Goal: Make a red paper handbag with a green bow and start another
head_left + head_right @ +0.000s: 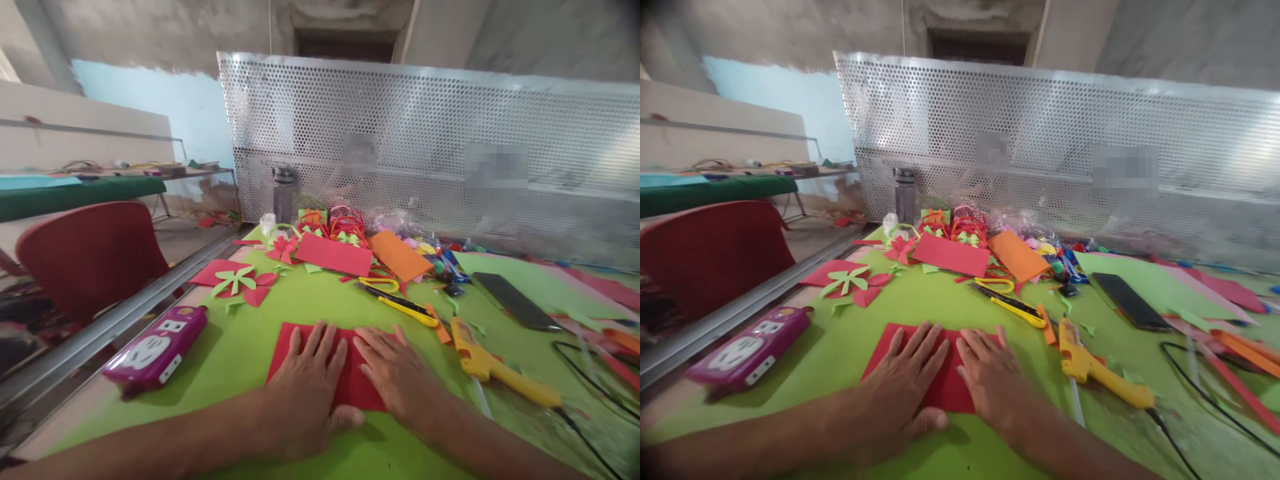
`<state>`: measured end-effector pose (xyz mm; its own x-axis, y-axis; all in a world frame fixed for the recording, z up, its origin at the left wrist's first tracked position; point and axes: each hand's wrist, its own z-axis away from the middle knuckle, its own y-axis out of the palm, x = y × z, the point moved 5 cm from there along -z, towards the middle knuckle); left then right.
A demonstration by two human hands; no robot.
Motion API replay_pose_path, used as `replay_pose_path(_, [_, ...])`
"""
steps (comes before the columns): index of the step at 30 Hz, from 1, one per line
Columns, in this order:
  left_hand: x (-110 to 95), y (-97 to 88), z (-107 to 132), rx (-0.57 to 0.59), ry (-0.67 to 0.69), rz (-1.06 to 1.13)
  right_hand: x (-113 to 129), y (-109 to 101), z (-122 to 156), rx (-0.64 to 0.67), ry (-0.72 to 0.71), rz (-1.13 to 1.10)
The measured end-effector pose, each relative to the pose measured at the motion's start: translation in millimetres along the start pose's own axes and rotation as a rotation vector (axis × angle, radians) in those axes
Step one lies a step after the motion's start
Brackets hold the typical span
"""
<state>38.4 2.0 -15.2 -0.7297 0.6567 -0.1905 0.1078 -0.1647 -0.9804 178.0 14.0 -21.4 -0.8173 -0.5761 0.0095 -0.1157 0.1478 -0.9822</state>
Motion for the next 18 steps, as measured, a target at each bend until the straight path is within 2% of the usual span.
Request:
replay_pose_path(3, [4, 1.8, 4, 0.014, -0.039, 0.021, -2, 4, 2, -0.031, -0.018, 0.042])
replay_pose_path(7, [20, 6.2, 10, -0.047, -0.087, -0.013, -3, 6, 2, -0.032, -0.012, 0.064])
replay_pose_path(11, [44, 8.2, 28, -0.101, -0.122, -0.116, -1, 0, 1, 0.022, 0.029, 0.027])
replay_pose_path(14, [58, 3.2, 39, -0.122, -0.159, -0.194, 1, -5, -1, 0.088, 0.074, -0.022])
replay_pose_path(16, [56, -3.9, 40, -0.140, -0.161, -0.226, 2, -7, -1, 0.120, 0.096, -0.053])
replay_pose_path(18, [41, -9.4, 34, -0.110, -0.101, -0.228, 2, -8, -2, 0.124, 0.112, -0.073])
